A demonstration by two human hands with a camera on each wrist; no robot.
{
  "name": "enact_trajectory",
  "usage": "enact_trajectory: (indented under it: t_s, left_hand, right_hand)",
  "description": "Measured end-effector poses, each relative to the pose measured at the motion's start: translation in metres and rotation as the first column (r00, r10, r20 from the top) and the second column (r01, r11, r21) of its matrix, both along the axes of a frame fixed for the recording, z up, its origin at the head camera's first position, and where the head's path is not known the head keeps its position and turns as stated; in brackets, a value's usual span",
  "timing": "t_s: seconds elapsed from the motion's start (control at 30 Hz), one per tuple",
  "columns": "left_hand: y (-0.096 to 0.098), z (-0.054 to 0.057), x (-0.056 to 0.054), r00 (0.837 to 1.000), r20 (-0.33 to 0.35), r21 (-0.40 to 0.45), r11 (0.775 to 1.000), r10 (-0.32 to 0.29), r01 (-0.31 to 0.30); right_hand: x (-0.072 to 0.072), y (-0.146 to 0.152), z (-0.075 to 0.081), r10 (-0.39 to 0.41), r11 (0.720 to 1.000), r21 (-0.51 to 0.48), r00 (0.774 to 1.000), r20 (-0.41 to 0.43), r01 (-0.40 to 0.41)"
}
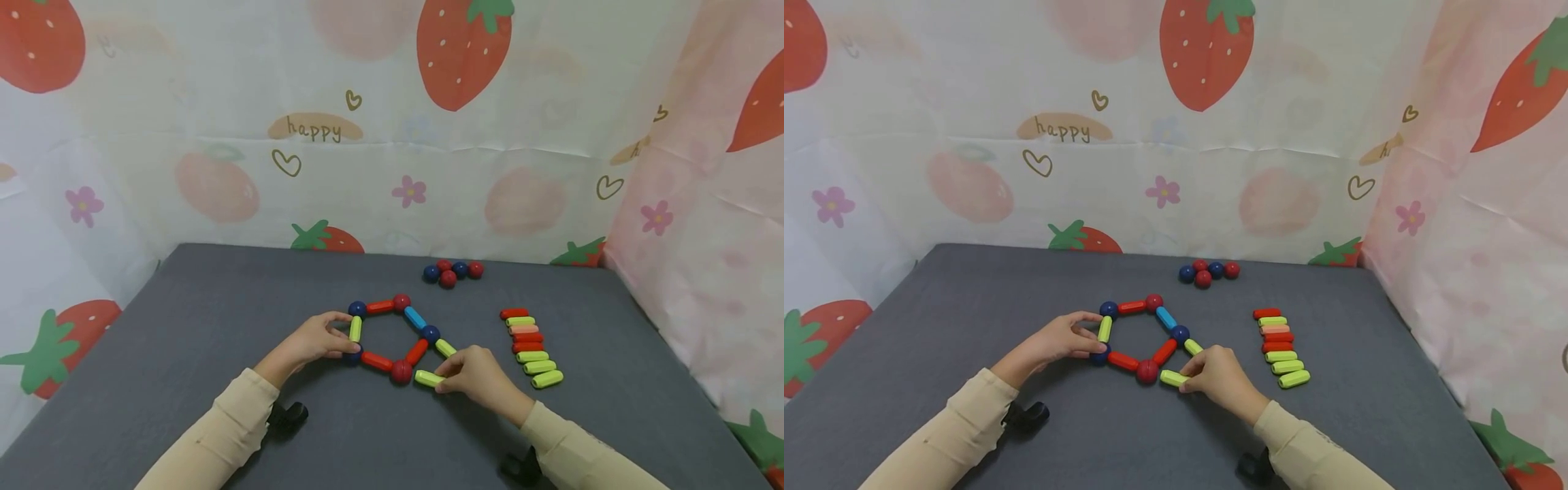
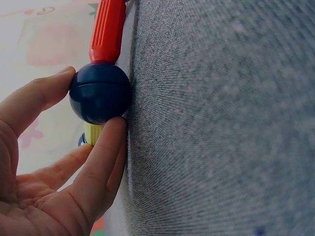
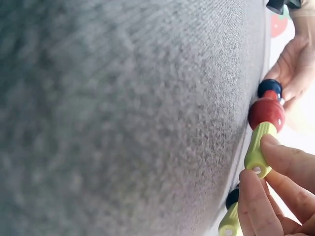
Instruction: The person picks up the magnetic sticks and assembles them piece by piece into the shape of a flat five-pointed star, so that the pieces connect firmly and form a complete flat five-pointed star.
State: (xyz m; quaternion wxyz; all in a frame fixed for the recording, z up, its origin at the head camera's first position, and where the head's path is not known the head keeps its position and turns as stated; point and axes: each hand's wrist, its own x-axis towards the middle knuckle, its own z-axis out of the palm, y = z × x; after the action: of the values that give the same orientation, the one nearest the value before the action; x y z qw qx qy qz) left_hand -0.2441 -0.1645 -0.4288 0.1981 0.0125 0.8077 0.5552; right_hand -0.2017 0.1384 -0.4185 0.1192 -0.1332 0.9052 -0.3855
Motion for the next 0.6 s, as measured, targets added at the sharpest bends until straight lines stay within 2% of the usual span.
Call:
enact_trajectory:
  t_s: [0.2,0.4,0.5,0.6]
  left_hand:
    - [0.0,0.001,0.001,1.0,-0.006,0.003,1.0,-0.006,0.006]
    - [-0.001,0.0,-0.001,1.0,-0.003,-0.002,1.0,-0.003,0.003]
    - [-0.001,0.001,-0.001,1.0,-0.004,-0.009,1.0,-0.009,0.009]
    - [-0.002,0.002,0.001,1.0,0.0,-0.015,1.0,0.005,-0.005]
  right_hand:
    - [-0.001,-0.005,-0.001,0.005,1.0,0.01,1.0,-0.008,-0.005]
    - [-0.002,-0.006,0.005,-0.003,1.0,0.018,0.999,0.032,0.002]
    - [-0.008,-0.004,0.012,-0.037,0.999,-0.016,0.999,0.021,0.037]
    - [-0.022,-0.001,0.017,-0.107,0.993,-0.056,0.994,-0.012,0.106]
